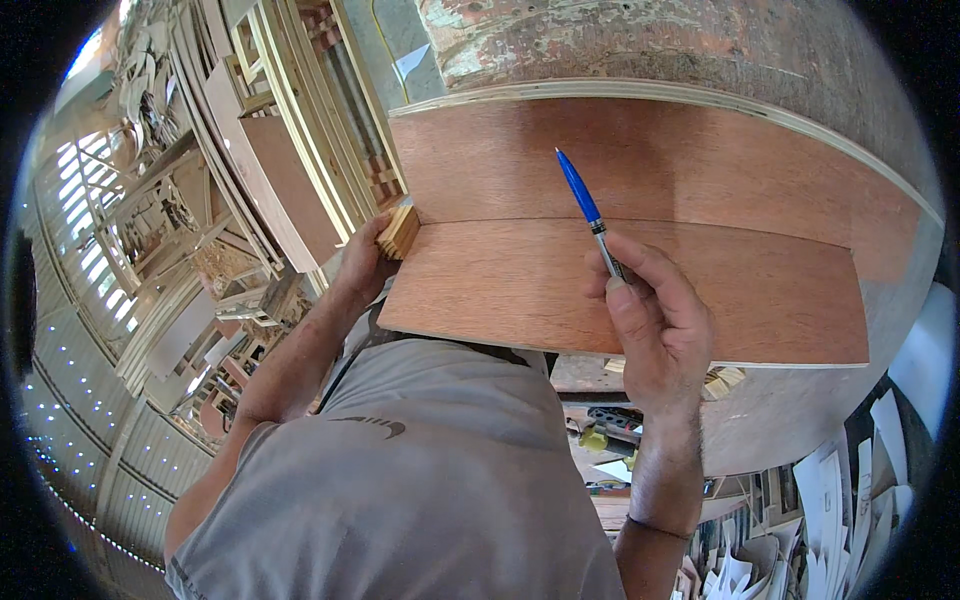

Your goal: The person marks small wooden blocks using a blue pen and a metal square ruler. They align the ruler on the blocks to draw straight lines, handling the pieces one by one on a workbench in a workshop environment.

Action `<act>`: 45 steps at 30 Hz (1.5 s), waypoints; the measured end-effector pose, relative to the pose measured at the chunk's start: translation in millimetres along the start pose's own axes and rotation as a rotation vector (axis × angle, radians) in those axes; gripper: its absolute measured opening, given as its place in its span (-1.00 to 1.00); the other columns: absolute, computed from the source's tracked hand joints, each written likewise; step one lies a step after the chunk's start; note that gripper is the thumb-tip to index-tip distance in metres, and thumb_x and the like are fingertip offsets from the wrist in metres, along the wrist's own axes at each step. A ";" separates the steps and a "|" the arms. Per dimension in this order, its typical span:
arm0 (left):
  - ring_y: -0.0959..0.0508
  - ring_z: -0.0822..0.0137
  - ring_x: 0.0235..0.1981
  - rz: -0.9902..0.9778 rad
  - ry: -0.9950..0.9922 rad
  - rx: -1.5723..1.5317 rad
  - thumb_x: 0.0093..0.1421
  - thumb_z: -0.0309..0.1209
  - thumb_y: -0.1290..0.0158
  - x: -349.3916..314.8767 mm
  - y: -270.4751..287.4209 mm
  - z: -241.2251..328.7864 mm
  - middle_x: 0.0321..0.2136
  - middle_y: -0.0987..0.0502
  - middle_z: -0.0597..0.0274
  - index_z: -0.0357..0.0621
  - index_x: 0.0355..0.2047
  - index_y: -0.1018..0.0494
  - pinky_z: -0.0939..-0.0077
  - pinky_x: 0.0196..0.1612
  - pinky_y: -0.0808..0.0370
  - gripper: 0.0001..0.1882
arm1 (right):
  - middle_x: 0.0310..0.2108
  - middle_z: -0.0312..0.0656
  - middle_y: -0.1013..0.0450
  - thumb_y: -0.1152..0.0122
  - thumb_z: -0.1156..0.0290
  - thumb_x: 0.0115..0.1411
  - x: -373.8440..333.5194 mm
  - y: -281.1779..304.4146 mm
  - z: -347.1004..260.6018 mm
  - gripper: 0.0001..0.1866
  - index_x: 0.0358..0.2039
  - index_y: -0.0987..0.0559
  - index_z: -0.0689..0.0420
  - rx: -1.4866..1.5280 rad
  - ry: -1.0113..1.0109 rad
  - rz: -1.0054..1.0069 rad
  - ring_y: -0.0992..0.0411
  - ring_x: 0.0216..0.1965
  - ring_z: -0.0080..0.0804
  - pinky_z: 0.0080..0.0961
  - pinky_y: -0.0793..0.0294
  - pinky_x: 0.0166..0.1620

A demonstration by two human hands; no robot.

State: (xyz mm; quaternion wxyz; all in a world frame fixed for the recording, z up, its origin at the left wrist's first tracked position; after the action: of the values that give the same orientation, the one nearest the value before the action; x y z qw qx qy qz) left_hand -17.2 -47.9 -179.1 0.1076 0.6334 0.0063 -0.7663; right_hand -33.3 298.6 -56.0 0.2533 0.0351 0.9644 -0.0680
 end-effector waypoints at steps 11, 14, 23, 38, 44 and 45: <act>-0.55 0.30 -0.26 -0.004 -0.023 0.032 0.31 -0.16 0.22 6.8 7.2 -3.3 -0.22 -0.50 0.12 -0.22 -0.02 -0.35 0.28 -0.23 -0.53 -0.58 | -0.17 -0.13 -0.52 -0.06 0.49 0.29 2.7 -0.2 4.1 -0.69 0.03 -0.48 0.26 0.025 -0.019 -0.009 -0.47 -0.22 -0.53 -0.53 -0.49 -0.09; -0.55 0.29 -0.26 -0.005 -0.044 0.039 0.30 -0.16 0.22 7.5 6.6 -3.0 -0.21 -0.49 0.10 -0.24 0.00 -0.34 0.27 -0.25 -0.54 -0.56 | -0.18 -0.15 -0.52 -0.07 0.50 0.28 4.4 -2.1 4.7 -0.70 0.01 -0.49 0.25 -0.004 -0.033 -0.004 -0.48 -0.23 -0.54 -0.53 -0.49 -0.09; -0.54 0.29 -0.26 0.044 -0.007 0.051 0.29 -0.15 0.22 2.3 1.0 1.2 -0.22 -0.48 0.09 -0.25 -0.01 -0.32 0.25 -0.23 -0.53 -0.55 | -0.22 -0.17 -0.51 -0.06 0.51 0.28 17.8 -9.7 -7.3 -0.73 -0.02 -0.51 0.23 -0.130 -0.058 -0.103 -0.48 -0.24 -0.53 -0.60 -0.48 -0.10; -0.55 0.24 -0.26 0.038 -0.006 0.002 0.29 -0.14 0.21 3.8 1.8 -1.8 -0.22 -0.49 0.08 -0.25 -0.02 -0.33 0.24 -0.18 -0.52 -0.56 | -0.21 -0.17 -0.51 -0.06 0.49 0.29 18.0 -10.2 1.3 -0.73 -0.02 -0.51 0.25 -0.093 -0.104 -0.091 -0.48 -0.23 -0.53 -0.60 -0.48 -0.12; -0.54 0.26 -0.25 0.058 0.017 0.003 0.30 -0.14 0.22 9.0 5.3 -3.3 -0.21 -0.49 0.09 -0.25 -0.01 -0.33 0.24 -0.16 -0.52 -0.55 | -0.20 -0.16 -0.50 -0.06 0.49 0.29 16.1 -7.9 0.7 -0.73 -0.02 -0.50 0.24 -0.103 -0.140 -0.081 -0.48 -0.22 -0.53 -0.58 -0.48 -0.10; -0.54 0.26 -0.25 0.063 0.011 0.008 0.30 -0.14 0.22 9.7 5.9 -3.7 -0.21 -0.49 0.09 -0.25 -0.01 -0.33 0.25 -0.17 -0.52 -0.55 | -0.20 -0.16 -0.50 -0.06 0.49 0.29 16.0 -7.6 2.1 -0.73 -0.01 -0.50 0.24 -0.088 -0.137 -0.085 -0.48 -0.22 -0.53 -0.58 -0.48 -0.10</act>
State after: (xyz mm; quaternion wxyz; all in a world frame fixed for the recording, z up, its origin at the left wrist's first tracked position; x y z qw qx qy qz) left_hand -14.2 -54.6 -188.5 0.1293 0.6379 -0.0163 -0.7590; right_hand -46.9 291.3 -64.8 0.3170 -0.0216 0.9474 -0.0383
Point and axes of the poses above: each hand's wrist, its own x-axis towards the middle knuckle, its own y-axis out of the back of the hand, z = x × y, the point moved 5 cm from there along x, towards the middle knuckle
